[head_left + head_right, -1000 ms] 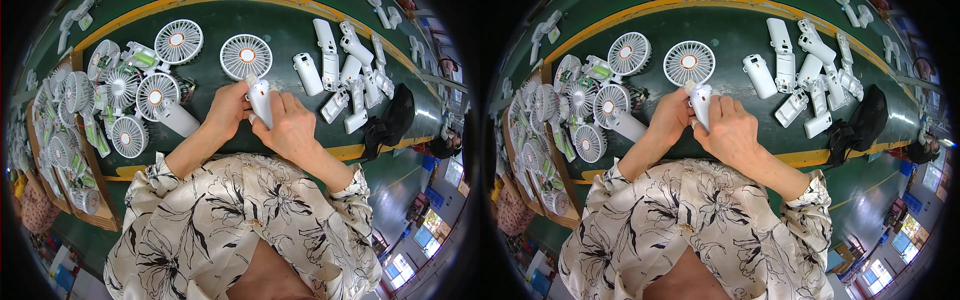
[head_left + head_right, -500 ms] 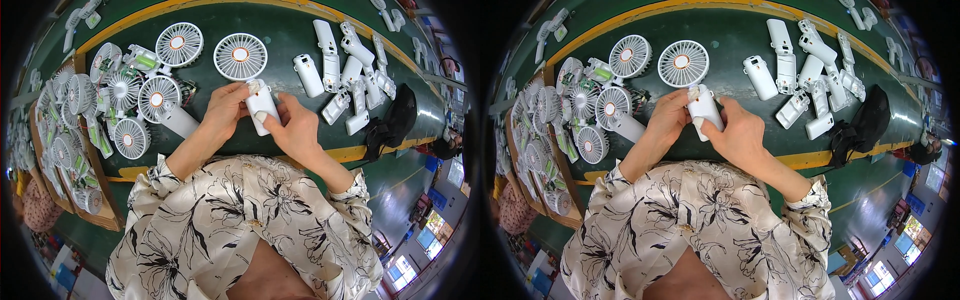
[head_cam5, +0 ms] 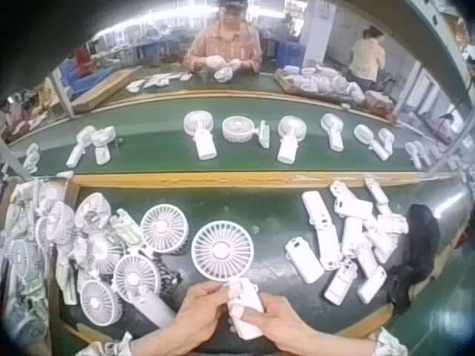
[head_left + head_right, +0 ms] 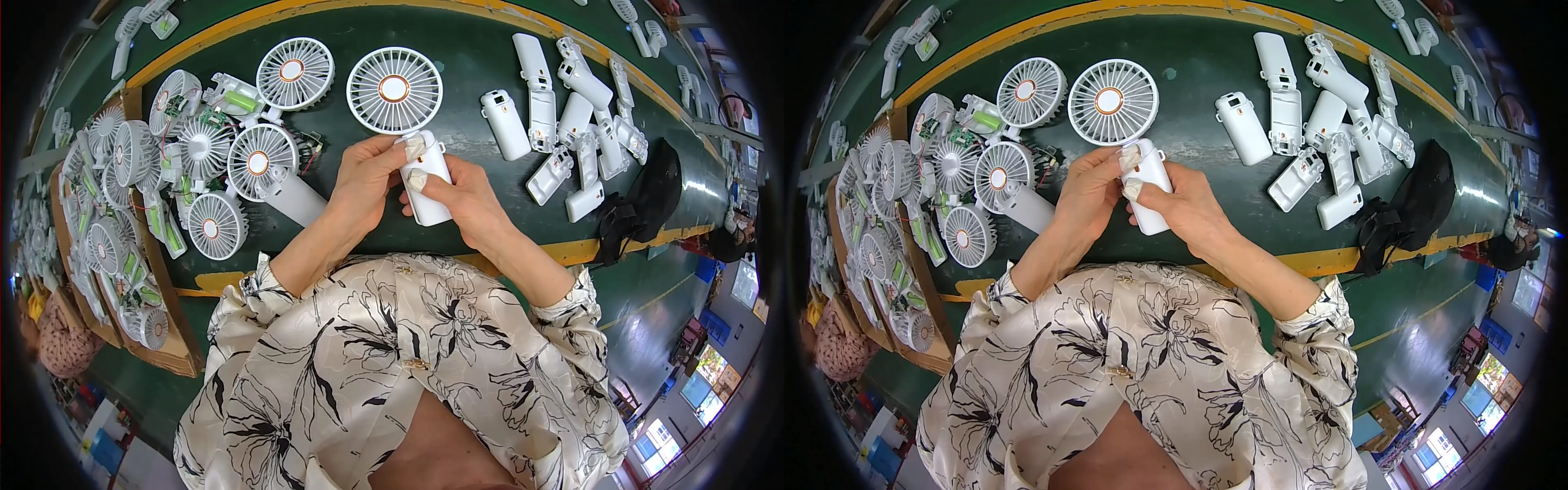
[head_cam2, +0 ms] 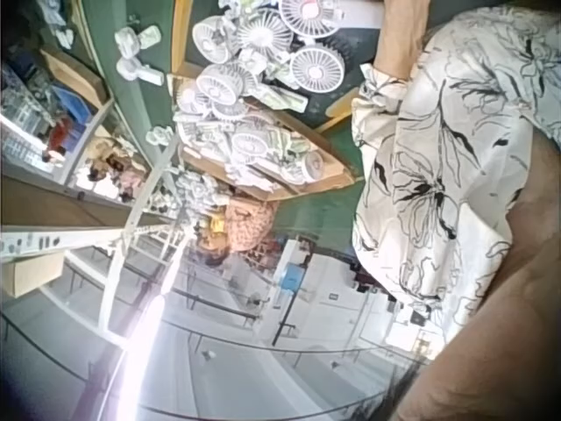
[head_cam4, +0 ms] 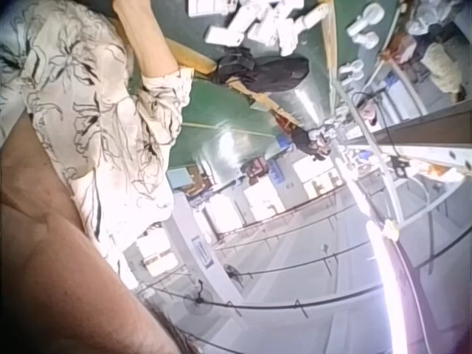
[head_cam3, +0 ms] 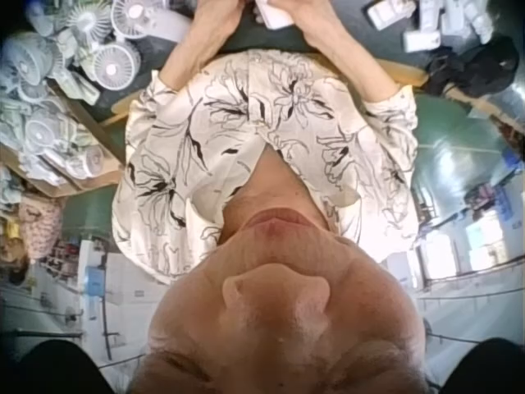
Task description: The person assembles mini electric fans by fitting internal wiring and components into the handle casings, snapping the outer casing pieces together by hand, and placing the assembled fans onto the conveyor belt.
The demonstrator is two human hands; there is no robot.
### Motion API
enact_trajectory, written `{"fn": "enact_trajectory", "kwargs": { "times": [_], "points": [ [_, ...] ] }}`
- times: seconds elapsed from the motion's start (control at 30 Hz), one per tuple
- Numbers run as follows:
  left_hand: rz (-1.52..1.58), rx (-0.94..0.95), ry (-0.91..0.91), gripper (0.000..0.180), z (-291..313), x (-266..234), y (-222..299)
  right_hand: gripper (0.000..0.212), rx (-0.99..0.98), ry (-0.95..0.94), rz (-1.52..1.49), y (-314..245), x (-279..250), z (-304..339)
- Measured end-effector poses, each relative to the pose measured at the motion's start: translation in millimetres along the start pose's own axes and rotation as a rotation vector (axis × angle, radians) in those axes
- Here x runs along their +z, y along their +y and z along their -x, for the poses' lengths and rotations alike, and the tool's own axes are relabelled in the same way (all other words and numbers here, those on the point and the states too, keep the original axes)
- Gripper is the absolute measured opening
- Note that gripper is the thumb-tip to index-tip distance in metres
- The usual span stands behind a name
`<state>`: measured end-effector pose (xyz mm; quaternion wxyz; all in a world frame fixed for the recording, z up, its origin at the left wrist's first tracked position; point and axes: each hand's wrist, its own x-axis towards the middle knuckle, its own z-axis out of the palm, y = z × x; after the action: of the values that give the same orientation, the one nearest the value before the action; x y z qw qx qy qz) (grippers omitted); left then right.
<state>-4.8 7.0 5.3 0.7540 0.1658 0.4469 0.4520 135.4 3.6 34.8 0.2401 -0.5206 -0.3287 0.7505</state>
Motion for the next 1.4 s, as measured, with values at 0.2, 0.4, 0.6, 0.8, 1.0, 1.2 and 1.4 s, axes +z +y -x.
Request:
{"fn": "enact_trajectory", "kwargs": {
  "times": [0.2,0.4,0.6,0.8,1.0,1.2,1.4],
  "points": [
    [0.015,-0.032,-0.044,0.024,-6.8,-7.9,-4.1,0.038,-0.119,0.073,0.232,11.7,-2.4,-5.1],
    [0.033,-0.07,-0.004,0.026,-10.7,-4.7,1.5,0.058,-0.492,0.365,1.156,5.4,8.8,17.6],
    [0.084,-0.076,0.029,0.025,-9.6,-5.2,0.4,0.047,-0.591,0.407,1.263,11.0,10.5,15.6],
    [0.11,-0.088,0.043,0.021,-11.6,-6.3,-0.8,0.046,-0.644,0.412,1.321,14.4,10.6,12.2],
    [0.06,-0.094,0.035,0.024,-11.8,-8.2,0.2,0.052,-0.659,0.39,1.377,17.0,6.9,10.2],
    [0.07,-0.021,-0.079,0.03,-8.8,-8.8,0.1,0.045,-0.327,0.3,0.906,11.8,-3.3,3.7],
    [0.03,-0.011,-0.168,0.033,-6.4,-9.8,-1.4,0.028,-0.245,0.016,0.257,13.6,-8.6,-4.7]
  ]
}}
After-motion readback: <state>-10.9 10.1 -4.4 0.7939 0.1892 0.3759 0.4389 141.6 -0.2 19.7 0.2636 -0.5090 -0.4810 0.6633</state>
